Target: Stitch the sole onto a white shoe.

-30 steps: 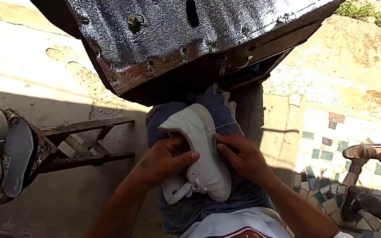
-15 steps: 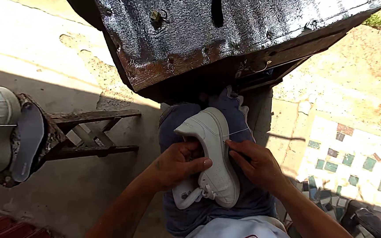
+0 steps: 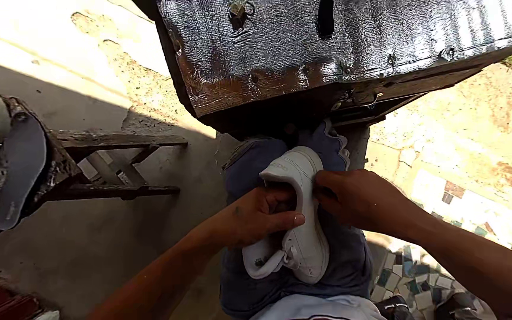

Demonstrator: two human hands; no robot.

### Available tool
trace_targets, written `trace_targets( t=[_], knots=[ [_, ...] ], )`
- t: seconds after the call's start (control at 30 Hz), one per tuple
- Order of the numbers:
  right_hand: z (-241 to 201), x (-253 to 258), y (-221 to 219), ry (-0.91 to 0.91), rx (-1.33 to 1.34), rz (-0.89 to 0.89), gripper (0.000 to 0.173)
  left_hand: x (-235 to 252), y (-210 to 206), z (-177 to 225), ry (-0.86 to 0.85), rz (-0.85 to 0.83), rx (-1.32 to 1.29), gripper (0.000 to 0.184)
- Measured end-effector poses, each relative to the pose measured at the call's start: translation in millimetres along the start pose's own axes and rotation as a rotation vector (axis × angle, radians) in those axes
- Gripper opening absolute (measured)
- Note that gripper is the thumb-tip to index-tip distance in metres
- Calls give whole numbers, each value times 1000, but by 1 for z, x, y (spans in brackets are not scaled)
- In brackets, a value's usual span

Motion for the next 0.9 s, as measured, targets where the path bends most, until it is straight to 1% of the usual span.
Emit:
trace_targets(
  t=[0.03,0.1,0.17,0.2,0.23,0.27,0.3,0.33,0.37,0.4,0.43,0.47,0.5,0.57,0.6,0.63,0.67,0.7,0.73,0.8,0.87,0.9],
  knots=[
    [1,-1,0,-5,28,-11,17,-5,0,2,-31,27,1,22],
    [1,-7,1,32,35,63,20,-27,12,3,-118,159,46,24],
    [-2,-20,3,74,-20,171,26,-74,49,-2,-198,363,167,26],
    [-3,-27,4,99,-58,226,27,-105,76,-6,-202,473,307,28],
    [-5,-34,4,122,-102,267,26,-137,108,-15,-144,589,513,31],
    [-7,-39,4,142,-140,293,24,-170,140,-28,-16,695,764,34],
    [-10,-42,2,155,-172,319,21,-198,169,-43,142,756,985,38],
    [-13,-43,2,158,-198,344,18,-217,190,-56,265,766,1103,38],
    [-14,-43,1,152,-217,363,17,-224,198,-60,333,765,1148,37],
    [-16,-42,0,130,-232,366,17,-219,190,-52,343,762,1166,37],
    [-18,-41,-1,107,-255,361,16,-204,169,-36,317,751,1176,42],
    [-20,-39,-2,86,-276,346,16,-180,136,-16,237,747,1210,47],
    [-22,-37,-4,68,-292,336,16,-152,98,6,113,752,1251,46],
    [-26,-34,-5,41,-313,343,16,-94,27,39,-136,757,1331,36],
    [-27,-32,-6,31,-315,349,16,-68,4,45,-203,756,1393,32],
    [-28,-31,-6,25,-316,356,16,-49,-9,45,-229,755,1457,26],
    [-29,-30,-7,14,-320,355,17,-37,-13,42,-237,744,1496,22],
    [-29,-30,-9,2,-322,352,17,-36,-12,39,-250,720,1493,22],
    [-27,-31,-8,-13,-322,356,17,-41,-9,38,-276,667,1442,23],
    [-23,-32,-7,-40,-312,380,15,-62,-6,41,-357,461,1170,24],
    [-21,-33,-8,-57,-296,391,15,-82,-12,50,-462,183,755,24],
    [-21,-32,-9,-59,-291,401,15,-87,-15,54,-503,32,502,22]
  ],
)
Point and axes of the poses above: each hand's wrist, its own x-axis towards the middle knuckle, its own y-axis out of the back of the hand, z = x × y, the point moved 9 cm from there along x, towards the middle knuckle, and after that the axes turned 6 degrees about -z, right-handed, at the moved point
